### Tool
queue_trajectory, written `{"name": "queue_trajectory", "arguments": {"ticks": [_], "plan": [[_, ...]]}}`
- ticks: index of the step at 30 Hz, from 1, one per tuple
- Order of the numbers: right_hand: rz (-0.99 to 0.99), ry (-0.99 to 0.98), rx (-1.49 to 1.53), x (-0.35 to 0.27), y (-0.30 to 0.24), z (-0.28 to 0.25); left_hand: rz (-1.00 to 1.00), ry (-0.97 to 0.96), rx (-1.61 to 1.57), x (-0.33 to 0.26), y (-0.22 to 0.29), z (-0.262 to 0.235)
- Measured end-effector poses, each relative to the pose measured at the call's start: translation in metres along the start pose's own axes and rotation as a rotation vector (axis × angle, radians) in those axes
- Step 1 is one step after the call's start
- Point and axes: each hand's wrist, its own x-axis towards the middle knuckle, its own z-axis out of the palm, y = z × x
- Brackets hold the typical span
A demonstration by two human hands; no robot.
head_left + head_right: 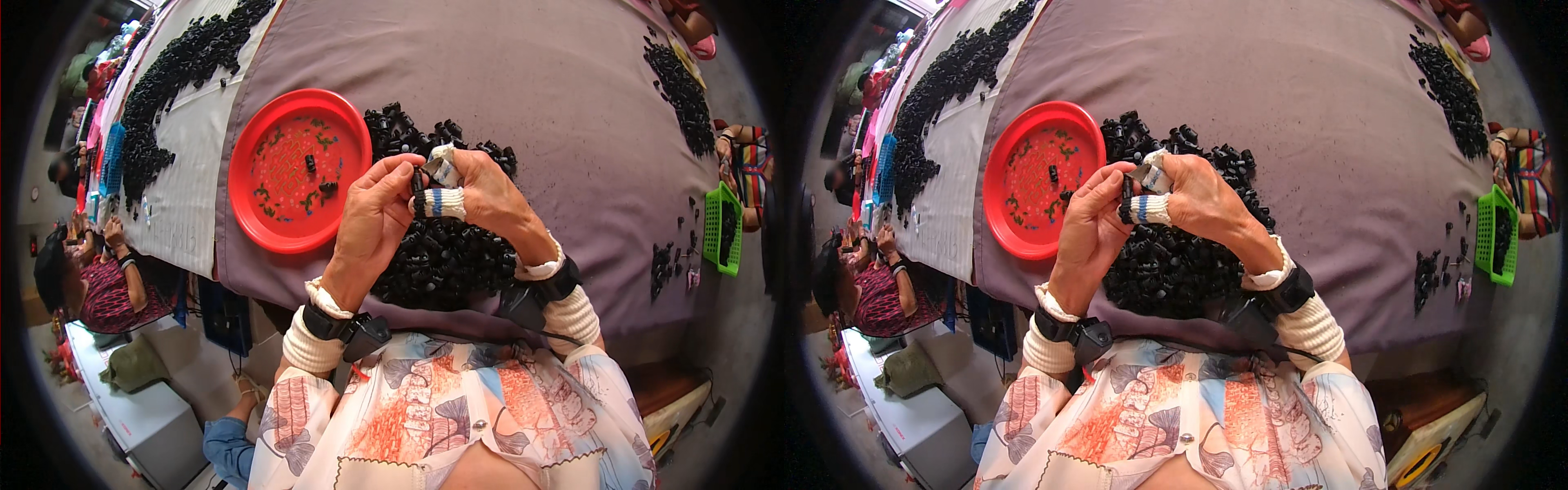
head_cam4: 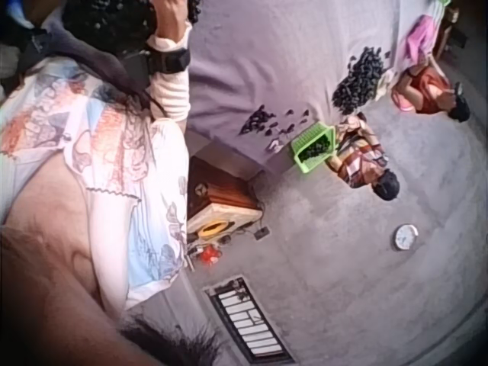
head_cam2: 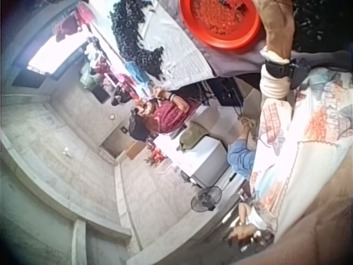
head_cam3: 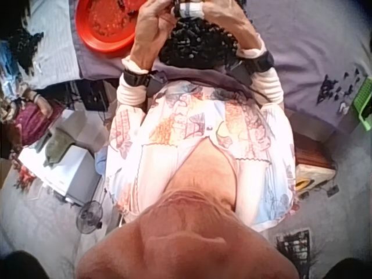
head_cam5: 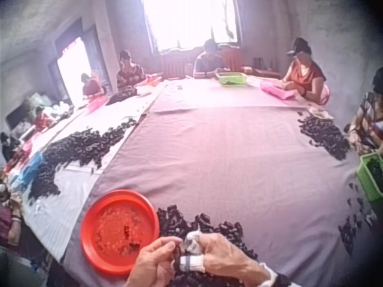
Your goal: Sorting and inspecting small black plastic components at a workstation.
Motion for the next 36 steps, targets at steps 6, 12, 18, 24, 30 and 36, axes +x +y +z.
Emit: {"name": "queue_trajectory", "arguments": {"ticks": [6, 12, 18, 24, 30, 36], "plan": [[-0.014, -0.046, -0.053, 0.002, 0.006, 0.001, -0.001, -0.014, 0.037, -0.002, 0.001, 0.0], [-0.056, -0.064, -0.111, 0.004, 0.011, 0.002, 0.049, -0.012, 0.088, -0.003, 0.001, 0.002], [-0.043, -0.065, -0.106, 0.002, 0.009, 0.003, 0.063, 0.006, 0.125, -0.003, 0.0, 0.001], [-0.049, -0.075, -0.078, 0.0, 0.004, 0.005, 0.092, 0.021, 0.169, -0.002, -0.001, -0.001], [-0.03, -0.064, -0.08, 0.0, 0.007, 0.005, 0.108, 0.016, 0.142, -0.004, 0.0, 0.002], [-0.037, -0.064, -0.073, 0.001, 0.011, 0.006, 0.116, 0.011, 0.182, -0.004, -0.001, -0.002]]}}
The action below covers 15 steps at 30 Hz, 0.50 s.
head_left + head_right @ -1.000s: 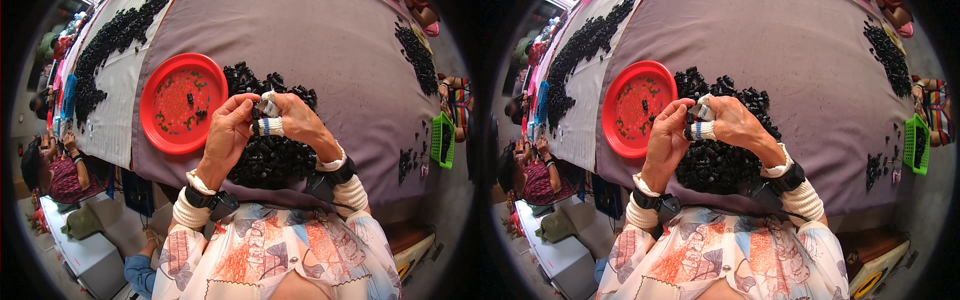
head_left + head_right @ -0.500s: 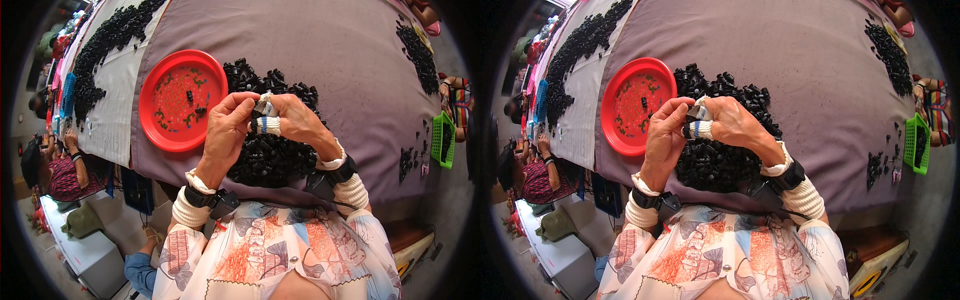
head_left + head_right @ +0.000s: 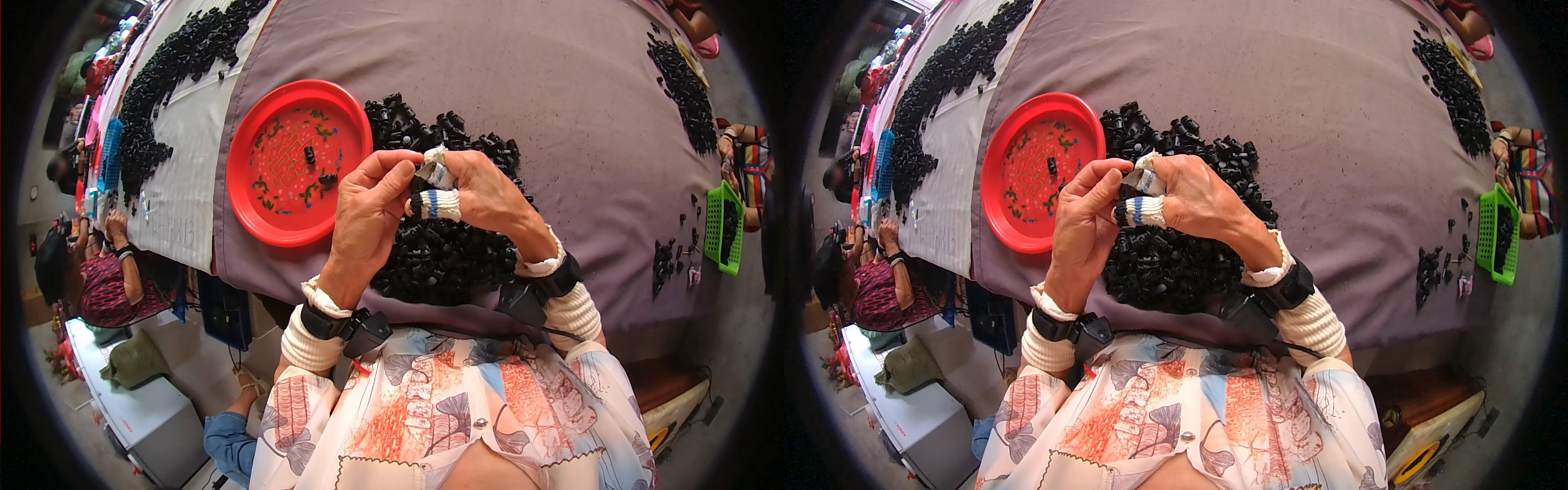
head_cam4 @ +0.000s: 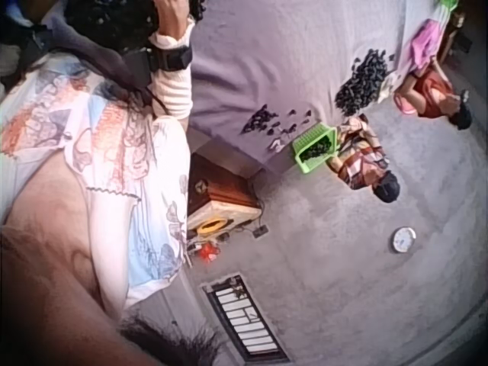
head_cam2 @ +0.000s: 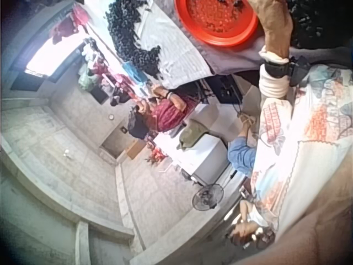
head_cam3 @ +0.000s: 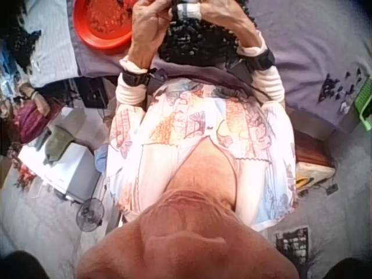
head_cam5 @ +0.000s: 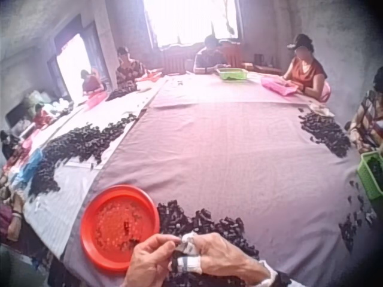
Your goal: Sorting and inspecting small black plastic components at a workstation.
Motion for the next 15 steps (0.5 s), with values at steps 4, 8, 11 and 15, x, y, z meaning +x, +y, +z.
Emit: {"name": "queue_trajectory", "arguments": {"ticks": [4, 8, 11, 15], "plan": [[0.0, -0.014, 0.004, -0.0001, -0.0022, -0.0011, 0.011, 0.009, 0.003, -0.0003, -0.0007, 0.0009], [-0.017, -0.009, 0.063, -0.0012, 0.0005, 0.0014, 0.018, 0.022, 0.023, -0.0009, -0.0011, 0.0011], [-0.016, -0.022, 0.039, -0.0023, 0.0029, -0.0004, 0.018, 0.014, 0.03, -0.0007, -0.002, 0.0013], [0.036, -0.073, 0.017, -0.0036, -0.0008, -0.0011, 0.008, 0.011, 0.024, -0.0004, -0.0054, -0.0011]]}}
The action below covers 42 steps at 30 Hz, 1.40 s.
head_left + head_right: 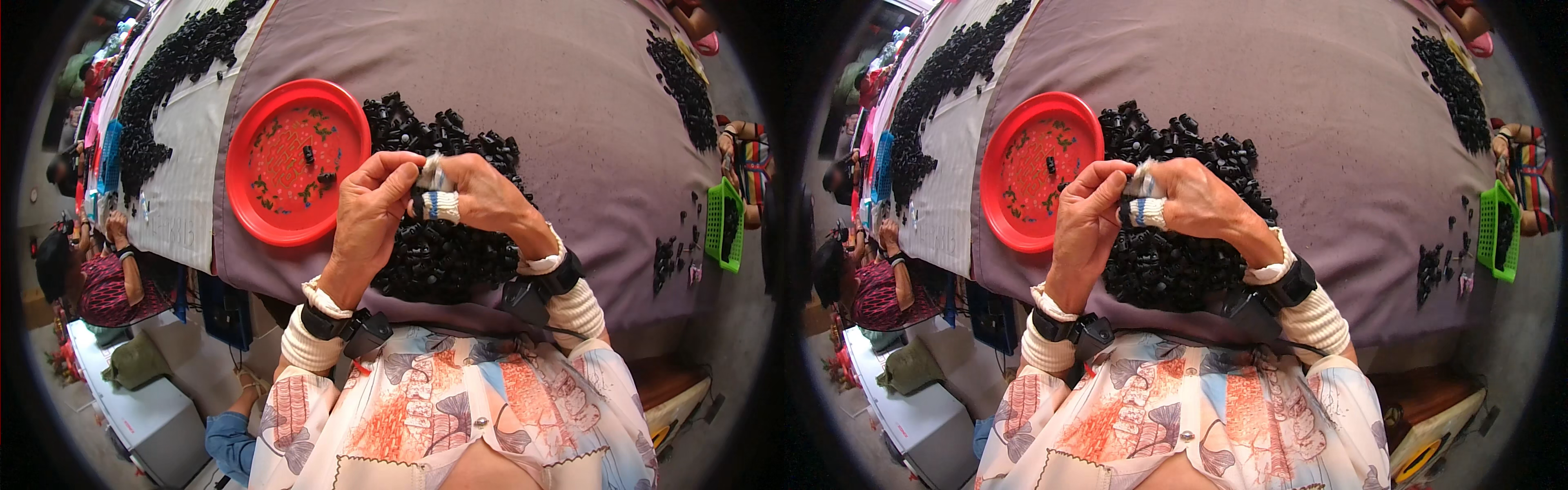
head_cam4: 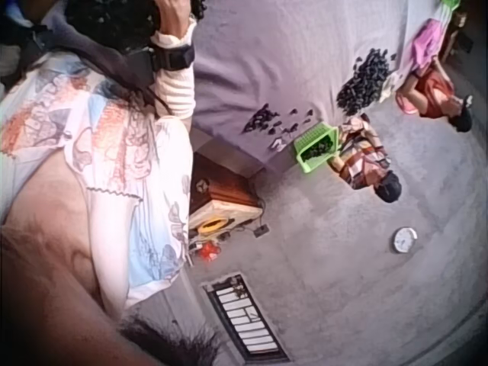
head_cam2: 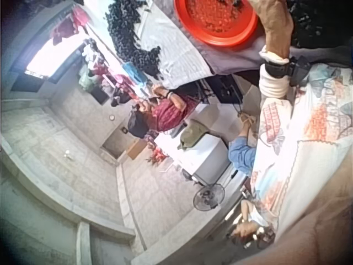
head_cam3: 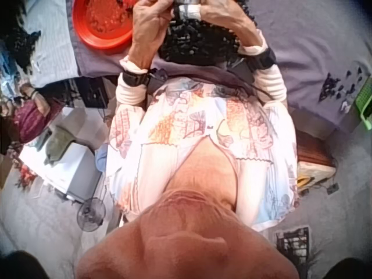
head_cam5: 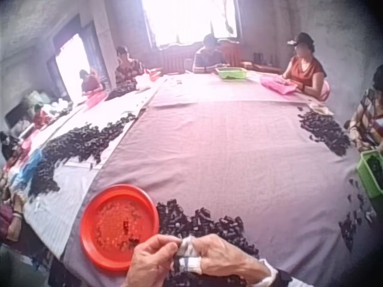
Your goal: Sorting and inspecting small black plastic components at a workstation.
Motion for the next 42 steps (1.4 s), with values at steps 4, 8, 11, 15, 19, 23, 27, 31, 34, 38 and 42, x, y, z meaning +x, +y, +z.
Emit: {"name": "queue_trajectory", "arguments": {"ticks": [4, 8, 11, 15, 19, 23, 27, 31, 34, 38, 42], "plan": [[0.012, -0.012, 0.003, -0.002, 0.002, 0.0, -0.004, 0.001, 0.007, 0.0, 0.002, 0.002], [-0.015, 0.06, 0.127, -0.003, 0.002, 0.001, -0.073, -0.018, -0.155, 0.003, 0.005, 0.002], [-0.07, 0.166, 0.166, -0.002, 0.0, 0.003, -0.1, -0.028, -0.237, 0.003, 0.001, 0.0], [-0.02, 0.176, 0.163, -0.004, -0.005, 0.001, -0.057, -0.025, -0.292, 0.0, -0.002, 0.0], [-0.062, 0.186, 0.158, -0.003, 0.001, 0.003, -0.07, -0.049, -0.219, 0.001, -0.001, -0.002], [-0.066, 0.198, 0.161, -0.001, -0.003, 0.004, -0.091, -0.003, -0.227, 0.002, 0.0, -0.004], [-0.073, 0.246, 0.145, 0.0, 0.001, 0.003, -0.11, 0.041, -0.208, 0.0, -0.001, -0.003], [-0.095, 0.253, 0.056, 0.001, 0.0, 0.001, -0.122, 0.016, -0.205, -0.003, 0.001, -0.004], [-0.083, 0.24, 0.115, 0.003, -0.003, 0.002, -0.142, -0.072, -0.194, -0.004, 0.0, -0.013], [-0.095, 0.19, 0.124, 0.001, -0.005, 0.002, -0.128, -0.037, -0.228, -0.004, -0.001, -0.01], [-0.092, 0.161, 0.13, 0.001, -0.007, 0.006, -0.136, -0.015, -0.254, -0.002, -0.006, -0.016]]}}
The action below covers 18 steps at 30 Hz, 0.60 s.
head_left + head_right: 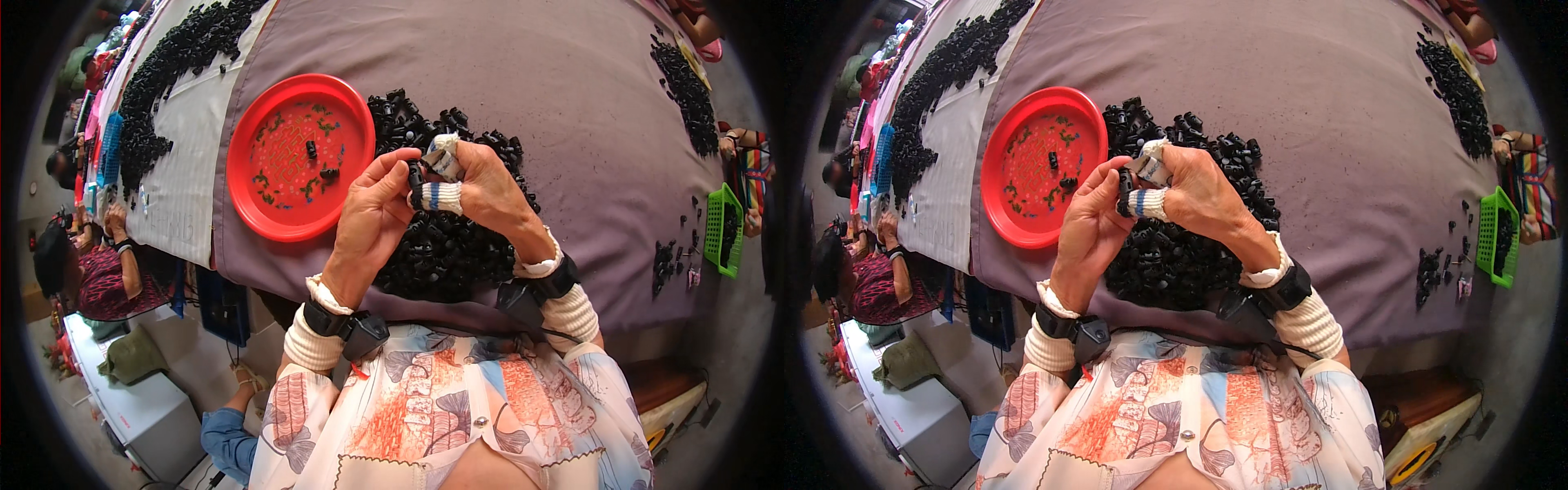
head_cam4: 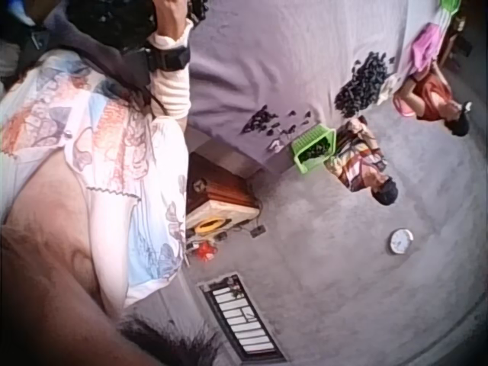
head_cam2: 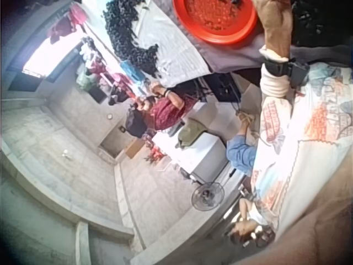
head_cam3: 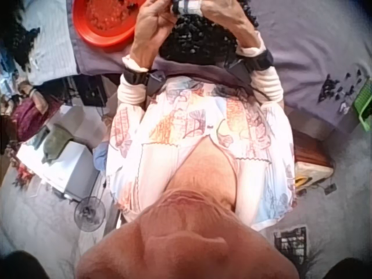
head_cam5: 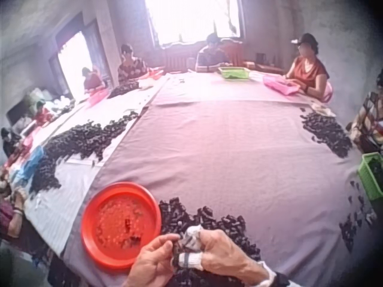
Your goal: Sorting and inspecting small black plastic components at a workstation.
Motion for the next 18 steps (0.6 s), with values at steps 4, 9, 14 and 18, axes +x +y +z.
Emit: {"name": "queue_trajectory", "arguments": {"ticks": [4, 9, 14, 18], "plan": [[-0.008, 0.029, -0.026, 0.001, 0.001, 0.002, -0.017, -0.067, -0.07, 0.0, 0.0, -0.003], [0.013, 0.014, -0.044, 0.001, -0.002, -0.001, 0.029, -0.098, -0.075, -0.001, 0.0, -0.001], [0.054, -0.021, -0.109, 0.002, -0.001, -0.003, 0.024, -0.093, -0.094, -0.001, 0.0, -0.001], [0.053, -0.045, -0.097, 0.002, 0.009, -0.002, 0.012, -0.113, -0.058, -0.001, 0.001, -0.002]]}}
